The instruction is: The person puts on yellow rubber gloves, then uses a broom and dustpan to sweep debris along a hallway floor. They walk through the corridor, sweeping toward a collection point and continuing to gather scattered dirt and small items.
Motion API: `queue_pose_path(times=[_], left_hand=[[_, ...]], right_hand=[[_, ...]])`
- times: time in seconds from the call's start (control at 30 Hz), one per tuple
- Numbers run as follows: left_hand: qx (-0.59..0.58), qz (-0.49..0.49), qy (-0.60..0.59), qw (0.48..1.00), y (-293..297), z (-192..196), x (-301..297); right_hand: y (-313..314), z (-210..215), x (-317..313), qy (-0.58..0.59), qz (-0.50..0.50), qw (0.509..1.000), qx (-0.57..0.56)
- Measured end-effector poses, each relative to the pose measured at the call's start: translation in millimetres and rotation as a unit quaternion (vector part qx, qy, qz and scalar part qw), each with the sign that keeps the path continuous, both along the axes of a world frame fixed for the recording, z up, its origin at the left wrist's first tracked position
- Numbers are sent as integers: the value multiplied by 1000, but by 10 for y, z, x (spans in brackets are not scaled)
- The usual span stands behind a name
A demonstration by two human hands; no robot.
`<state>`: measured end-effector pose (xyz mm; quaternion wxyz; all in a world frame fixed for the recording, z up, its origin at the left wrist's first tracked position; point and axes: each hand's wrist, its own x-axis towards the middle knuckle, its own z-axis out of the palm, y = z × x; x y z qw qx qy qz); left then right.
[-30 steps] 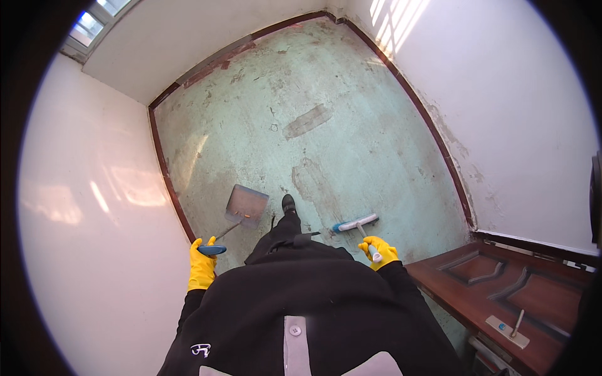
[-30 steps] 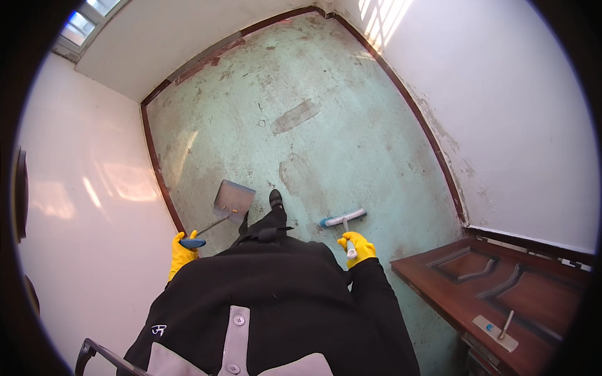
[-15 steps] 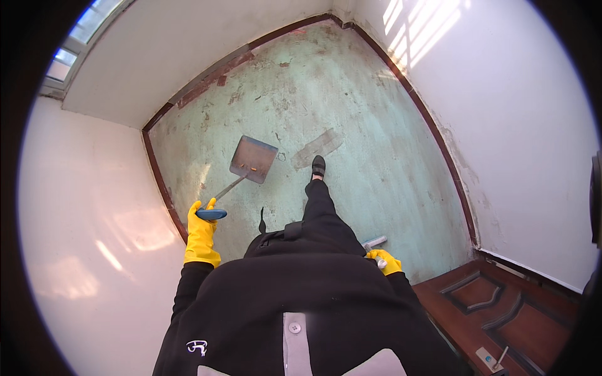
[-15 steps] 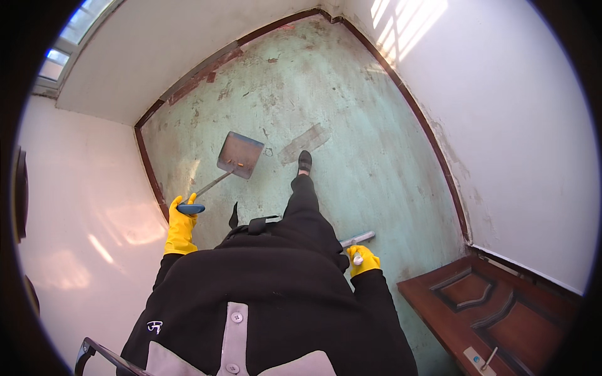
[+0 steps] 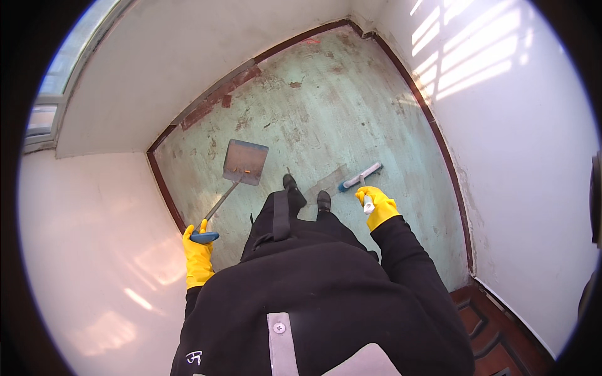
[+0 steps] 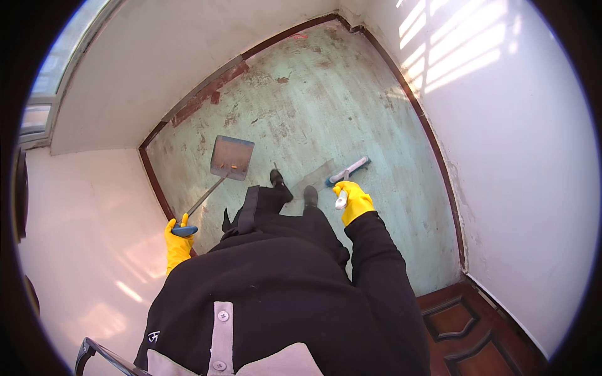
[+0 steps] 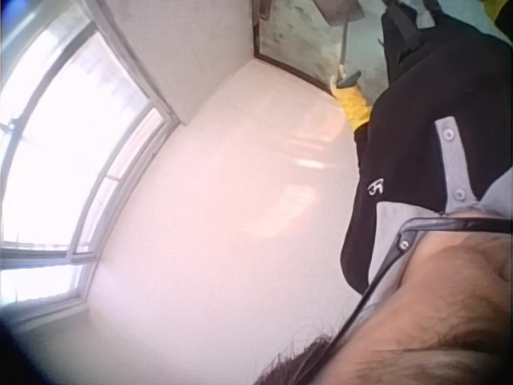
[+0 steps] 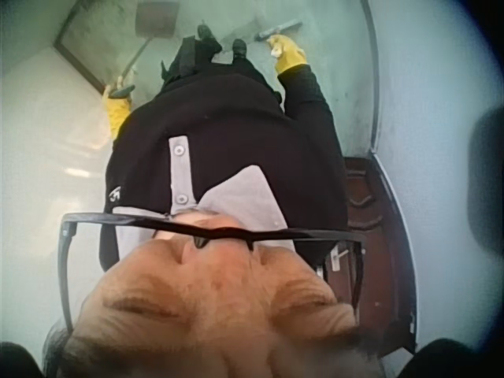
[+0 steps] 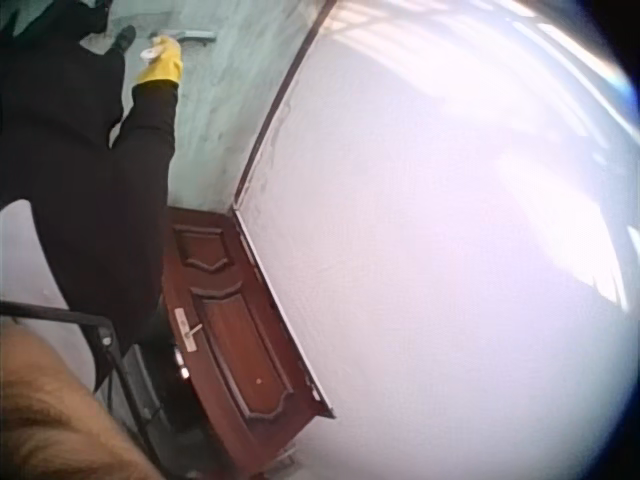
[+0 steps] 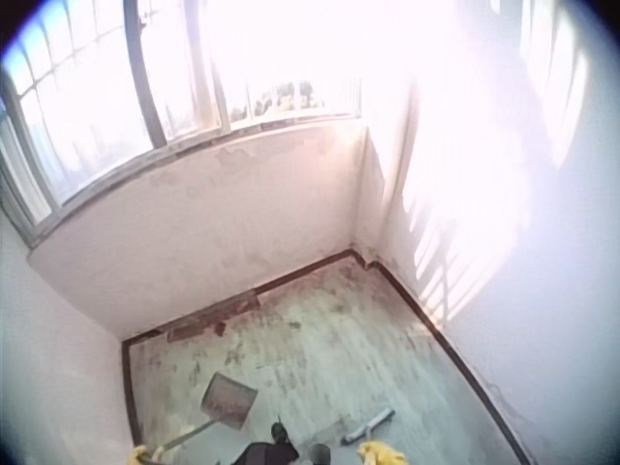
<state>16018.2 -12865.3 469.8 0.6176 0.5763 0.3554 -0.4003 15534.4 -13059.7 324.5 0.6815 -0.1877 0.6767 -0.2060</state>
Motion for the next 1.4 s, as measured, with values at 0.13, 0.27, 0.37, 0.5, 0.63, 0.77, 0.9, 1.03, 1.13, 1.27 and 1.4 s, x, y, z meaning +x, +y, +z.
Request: queue_pose_path(times=[0.13,0.27,0.37,0.5,0.63,0.77,0.9,1.03,1.13,1.27,1.4], left_hand=[[-44,-46,0,998,-675,-254,475],[13,-83,77,993,-1441,-610,1050],[11,-155,73,985,-1964,-768,1366],[2,-238,94,967,-2678,-918,1441],[24,-233,76,969,-3289,-960,1483],[-11,-254,58,965,-3649,-959,1546],[-13,-217,46,975,-3992,-1083,1534],[-3,-200,56,978,-4617,-1314,1510],[11,-218,64,974,-5099,-1415,1438],[19,-202,52,978,-5348,-1305,1265],[14,-198,33,979,-5632,-1297,1130]], right_hand=[[-371,460,256,0,51,984,-173],[-331,530,436,71,155,961,-217],[-177,281,507,-106,-195,968,116],[-481,71,621,-137,-269,951,65],[-1314,347,1193,53,71,994,-57],[-2241,596,1824,-62,-88,994,4],[-3149,566,2197,-102,-114,987,-45],[-4351,390,2476,-126,-151,978,-75],[-5248,200,2579,-133,-134,982,-22],[-5749,4,2466,-57,-52,996,47],[-6072,-239,2034,71,56,996,15]])
